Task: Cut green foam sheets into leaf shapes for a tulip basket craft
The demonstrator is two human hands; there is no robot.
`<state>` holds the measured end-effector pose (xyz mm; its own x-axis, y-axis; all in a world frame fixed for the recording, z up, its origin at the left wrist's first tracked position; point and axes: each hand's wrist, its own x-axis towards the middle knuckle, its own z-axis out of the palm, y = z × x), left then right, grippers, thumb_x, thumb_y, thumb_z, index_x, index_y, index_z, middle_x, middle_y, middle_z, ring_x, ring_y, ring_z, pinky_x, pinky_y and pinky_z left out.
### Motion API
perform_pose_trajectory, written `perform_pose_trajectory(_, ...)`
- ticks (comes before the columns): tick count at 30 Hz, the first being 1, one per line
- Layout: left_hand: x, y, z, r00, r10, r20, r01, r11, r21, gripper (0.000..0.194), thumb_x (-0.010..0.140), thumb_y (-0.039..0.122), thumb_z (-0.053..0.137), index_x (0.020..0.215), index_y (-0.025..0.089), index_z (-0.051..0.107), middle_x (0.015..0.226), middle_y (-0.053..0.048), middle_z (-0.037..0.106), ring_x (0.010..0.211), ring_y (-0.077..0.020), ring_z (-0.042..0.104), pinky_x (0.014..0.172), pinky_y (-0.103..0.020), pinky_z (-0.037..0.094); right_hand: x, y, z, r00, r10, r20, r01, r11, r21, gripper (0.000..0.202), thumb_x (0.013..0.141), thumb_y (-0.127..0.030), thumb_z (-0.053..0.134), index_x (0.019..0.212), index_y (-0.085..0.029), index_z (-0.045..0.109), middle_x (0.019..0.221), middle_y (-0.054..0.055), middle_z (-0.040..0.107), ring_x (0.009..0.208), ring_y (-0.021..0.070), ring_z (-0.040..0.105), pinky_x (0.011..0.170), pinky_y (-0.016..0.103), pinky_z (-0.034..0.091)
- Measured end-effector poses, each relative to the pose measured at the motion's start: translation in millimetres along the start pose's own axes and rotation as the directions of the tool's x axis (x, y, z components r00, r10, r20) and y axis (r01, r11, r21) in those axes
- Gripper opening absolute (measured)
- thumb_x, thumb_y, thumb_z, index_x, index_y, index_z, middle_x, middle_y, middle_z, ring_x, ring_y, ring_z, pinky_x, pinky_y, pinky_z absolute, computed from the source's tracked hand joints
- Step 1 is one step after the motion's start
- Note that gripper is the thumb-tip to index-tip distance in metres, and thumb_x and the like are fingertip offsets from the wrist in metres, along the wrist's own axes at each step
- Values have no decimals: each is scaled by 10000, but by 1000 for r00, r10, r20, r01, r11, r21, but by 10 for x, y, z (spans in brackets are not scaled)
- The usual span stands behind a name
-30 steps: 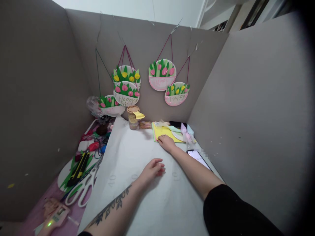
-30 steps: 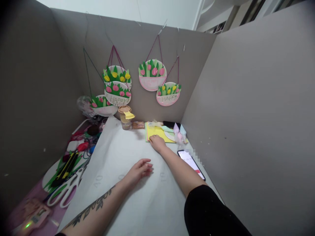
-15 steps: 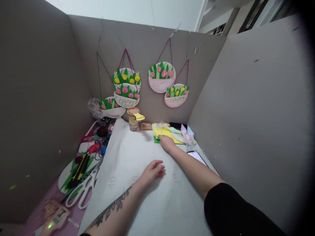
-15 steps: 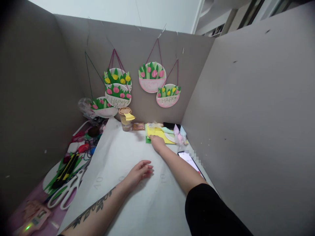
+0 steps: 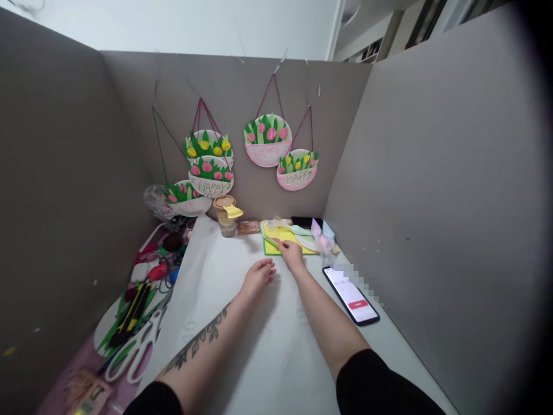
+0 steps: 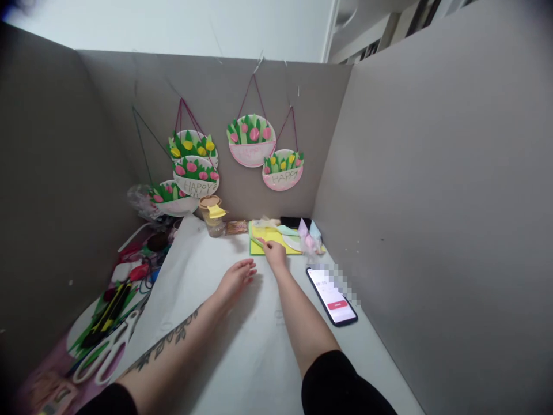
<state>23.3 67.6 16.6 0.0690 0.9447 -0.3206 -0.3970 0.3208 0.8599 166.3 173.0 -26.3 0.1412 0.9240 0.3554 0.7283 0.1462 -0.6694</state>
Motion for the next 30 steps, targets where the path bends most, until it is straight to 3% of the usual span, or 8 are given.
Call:
perform_pose_trajectory(5, 617, 100, 100, 994, 47, -98, -56, 995, -83, 196, 719, 123, 672, 899, 137, 596, 889, -77, 657, 747, -124, 629, 689, -233, 460, -16, 28, -21, 1000, 13, -26, -12, 1000, 28, 570, 869, -609, 382, 594, -179, 637, 527, 1, 562, 553, 133, 474, 528, 222, 312)
perform_pose_trajectory(11, 990, 102, 97, 949, 217, -231, -228, 973, -23, 215, 749, 99, 611, 944, 190, 594, 900, -18, 654, 806, -97, 607, 717, -192, 436, 5, 58, -10, 1000, 18, 0, -18, 1000, 21, 467, 877, -540, 437, 660, -205, 680, 587, 19, 634, 610, 150, 542, 562, 218, 353)
perform_pose_trajectory(13, 1062, 80, 117, 953, 214, -215, -221, 975, -11, 185, 746, 100, 612, 913, 177, 609, 863, -23, 657, 785, -102, 607, 709, -196, 446, 12, 59, -7, 1000, 27, 16, -27, 1000, 13, 416, 883, -489, 449, 689, -212, 693, 630, 22, 662, 629, 154, 562, 578, 220, 365)
perform_pose_trajectory(18, 1183, -57, 191, 991, 56, -121, -57, 998, -5, 63, 737, 88, 607, 787, 115, 635, 720, -56, 657, 638, -115, 592, 615, -223, 479, 2, 74, -42, 996, 13, 90, -14, 1000, 9, 325, 874, -377, 478, 729, -219, 723, 733, 26, 716, 691, 167, 617, 632, 227, 413)
perform_pose_trajectory(24, 1168, -108, 129, 999, -5, -40, 4, 999, -42, 129, 755, 51, 599, 849, 118, 656, 808, -70, 688, 662, -99, 610, 644, -195, 501, 4, 99, -64, 975, -99, 201, 90, 995, 53, 186, 816, -250, 583, 912, -250, 743, 988, 25, 736, 930, 184, 650, 828, 262, 461)
perform_pose_trajectory(30, 1126, -75, 90, 999, -8, 37, 12, 996, -85, 247, 769, -6, 507, 942, 109, 641, 836, -84, 695, 704, -111, 640, 708, -226, 535, -2, 60, -38, 949, -189, 251, 173, 981, 88, 199, 805, -196, 607, 951, -244, 734, 1034, 21, 724, 993, 181, 635, 899, 274, 454)
